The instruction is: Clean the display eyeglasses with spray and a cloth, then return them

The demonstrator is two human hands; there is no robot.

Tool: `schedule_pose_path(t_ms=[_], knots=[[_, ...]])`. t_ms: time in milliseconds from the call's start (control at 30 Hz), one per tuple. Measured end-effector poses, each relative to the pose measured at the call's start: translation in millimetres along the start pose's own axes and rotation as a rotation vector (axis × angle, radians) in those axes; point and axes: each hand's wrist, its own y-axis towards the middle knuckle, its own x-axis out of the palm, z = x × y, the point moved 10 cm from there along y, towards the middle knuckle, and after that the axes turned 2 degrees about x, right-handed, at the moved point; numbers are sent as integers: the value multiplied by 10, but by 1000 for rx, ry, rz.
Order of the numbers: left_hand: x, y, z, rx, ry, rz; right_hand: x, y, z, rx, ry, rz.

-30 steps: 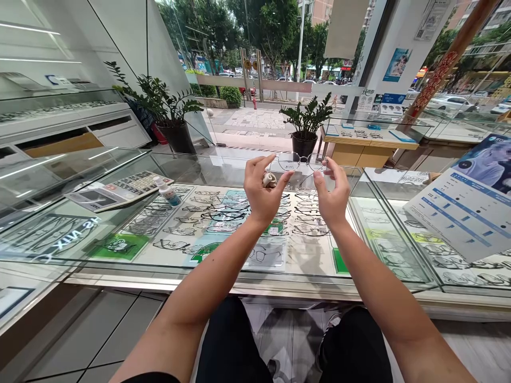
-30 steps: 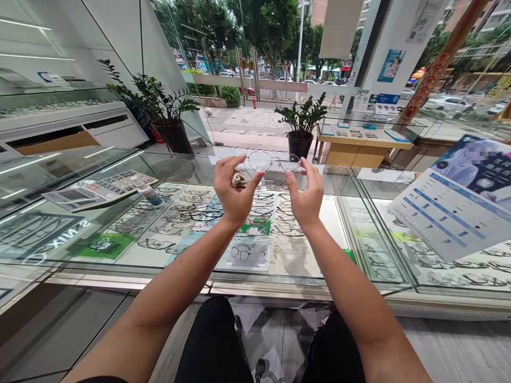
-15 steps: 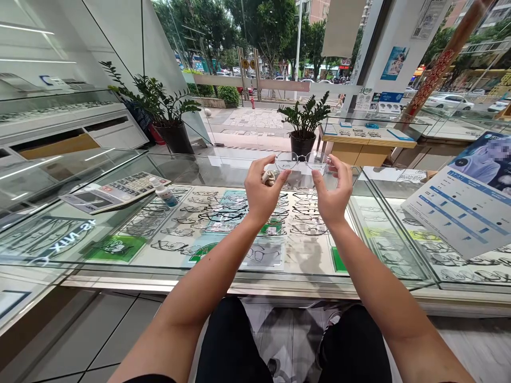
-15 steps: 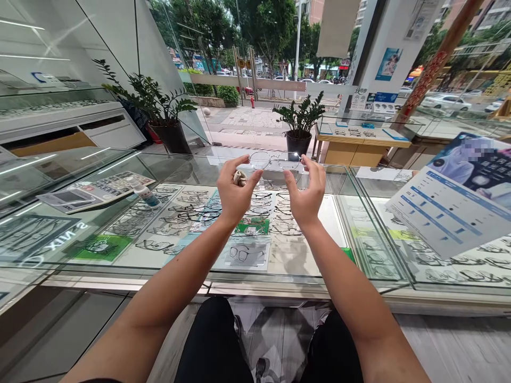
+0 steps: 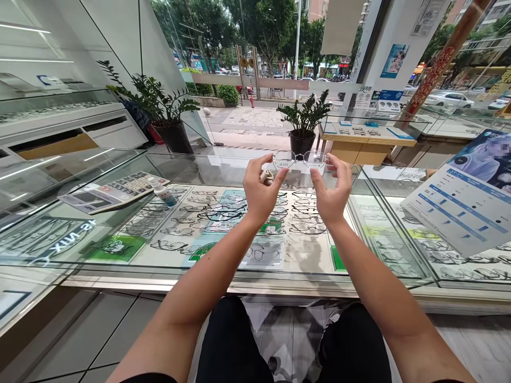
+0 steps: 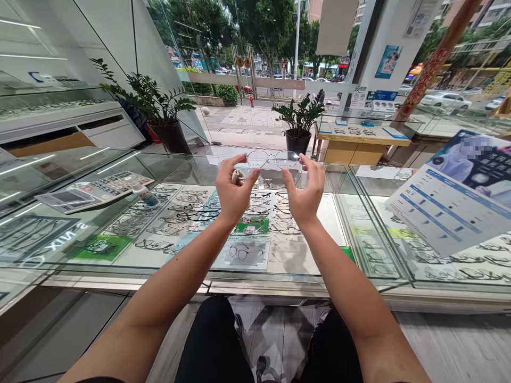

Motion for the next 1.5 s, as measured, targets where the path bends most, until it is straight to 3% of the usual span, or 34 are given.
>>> schedule_pose_path(t_ms=[233,767,1200,1500], knots=[[-96,17,93,96,12,66,120,-22,118,115,92,-91],[-113,-5,102,115,27,83,172,-56,163,137,104,-117],[34,28,-108,-28,-46,-20,-7,9,8,3,40,-2],[49,15,-105,-32,-40,-29,-12,16,2,14,23,-5]])
